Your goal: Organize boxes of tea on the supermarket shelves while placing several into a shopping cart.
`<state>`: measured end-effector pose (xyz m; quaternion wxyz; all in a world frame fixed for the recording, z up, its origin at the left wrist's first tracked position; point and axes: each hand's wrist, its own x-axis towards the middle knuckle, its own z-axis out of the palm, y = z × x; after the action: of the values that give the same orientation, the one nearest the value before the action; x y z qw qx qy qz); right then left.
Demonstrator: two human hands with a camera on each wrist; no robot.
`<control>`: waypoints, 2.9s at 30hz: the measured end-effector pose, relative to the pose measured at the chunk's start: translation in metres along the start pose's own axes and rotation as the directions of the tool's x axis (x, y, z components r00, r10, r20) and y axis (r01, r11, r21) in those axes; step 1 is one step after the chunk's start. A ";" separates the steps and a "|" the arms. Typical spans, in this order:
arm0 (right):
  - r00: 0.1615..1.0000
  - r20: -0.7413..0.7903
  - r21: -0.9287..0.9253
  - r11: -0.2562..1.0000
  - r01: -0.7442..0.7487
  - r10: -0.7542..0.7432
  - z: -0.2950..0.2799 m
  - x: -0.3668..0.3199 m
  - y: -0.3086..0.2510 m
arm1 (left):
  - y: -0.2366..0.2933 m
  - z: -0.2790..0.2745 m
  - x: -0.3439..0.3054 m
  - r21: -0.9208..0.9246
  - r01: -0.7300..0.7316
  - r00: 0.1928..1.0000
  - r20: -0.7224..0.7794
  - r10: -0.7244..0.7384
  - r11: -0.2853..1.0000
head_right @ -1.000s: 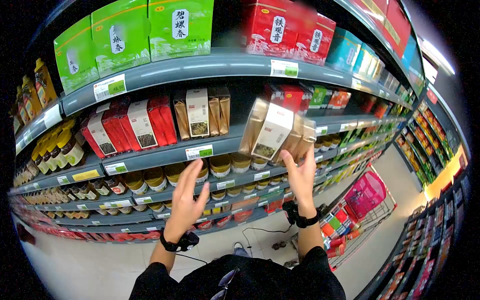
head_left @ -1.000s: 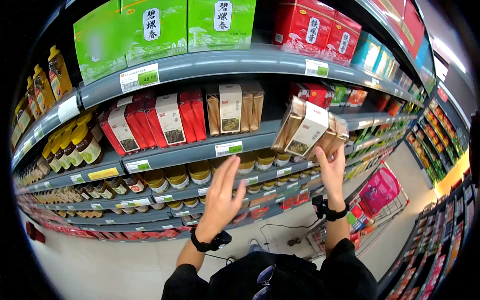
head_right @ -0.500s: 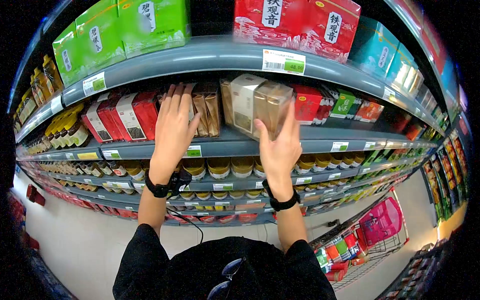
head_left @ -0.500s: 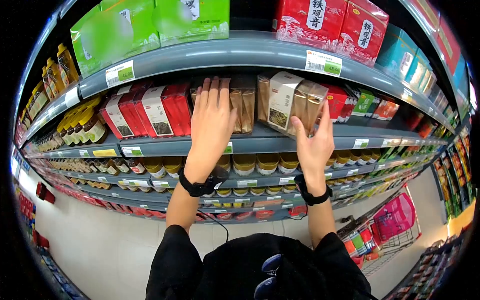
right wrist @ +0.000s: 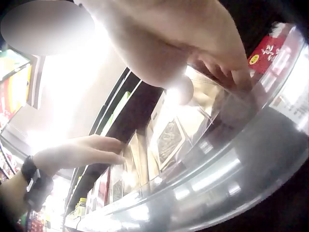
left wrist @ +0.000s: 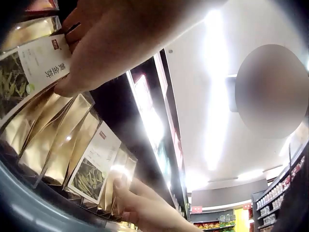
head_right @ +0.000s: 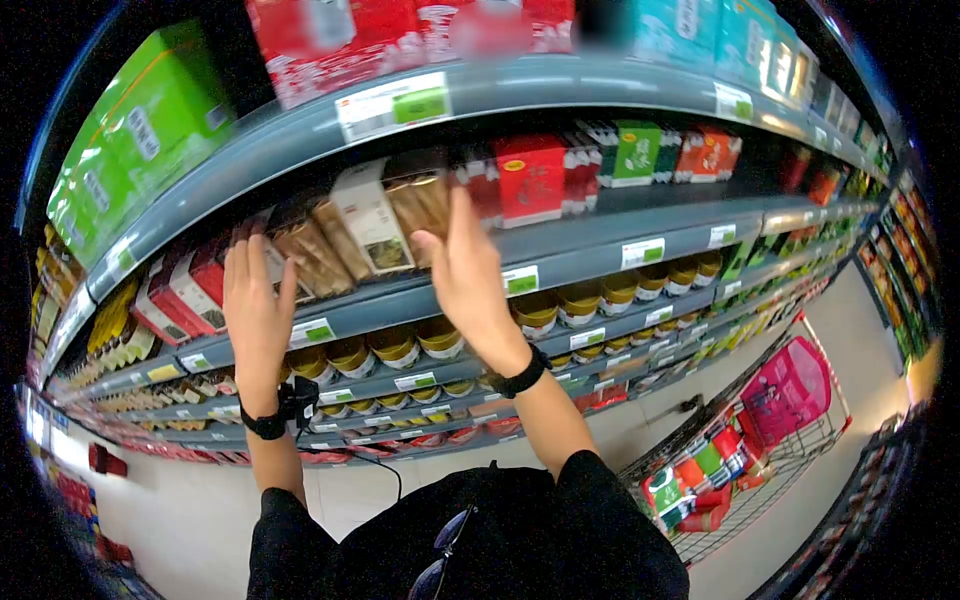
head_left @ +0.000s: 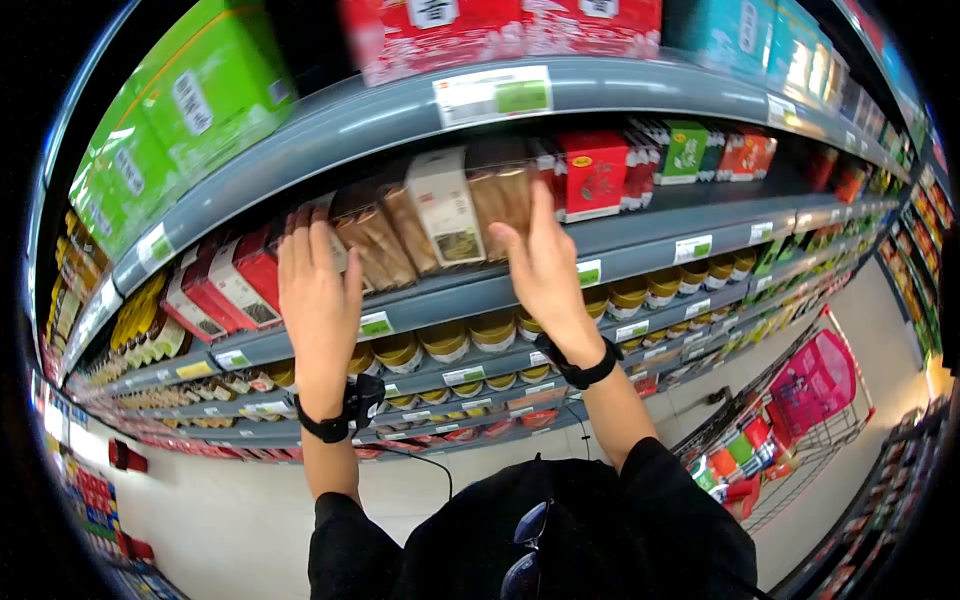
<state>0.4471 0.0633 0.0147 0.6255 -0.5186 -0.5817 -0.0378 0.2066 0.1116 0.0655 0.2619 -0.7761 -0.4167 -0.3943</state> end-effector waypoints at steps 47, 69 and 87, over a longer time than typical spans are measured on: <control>0.672 -0.483 -0.500 0.453 -0.738 0.561 -0.362 -0.385 -0.026 | 0.137 0.016 -0.305 -0.814 0.376 0.722 0.557 0.411 0.442; -0.271 -0.590 0.133 -0.240 -0.962 0.760 -0.660 -0.536 0.341 | 0.426 0.023 -0.254 -0.623 0.407 0.453 0.773 0.444 0.668; -0.185 -0.320 0.722 0.113 -0.683 0.929 -0.682 -0.514 0.339 | 0.499 0.027 -0.216 -0.600 0.328 0.451 0.778 0.437 0.730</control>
<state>0.9725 -0.5388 -0.4382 0.7305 -0.5909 0.2288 0.2546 0.5692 -0.2209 -0.1682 -0.2863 -0.9137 -0.2854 -0.0406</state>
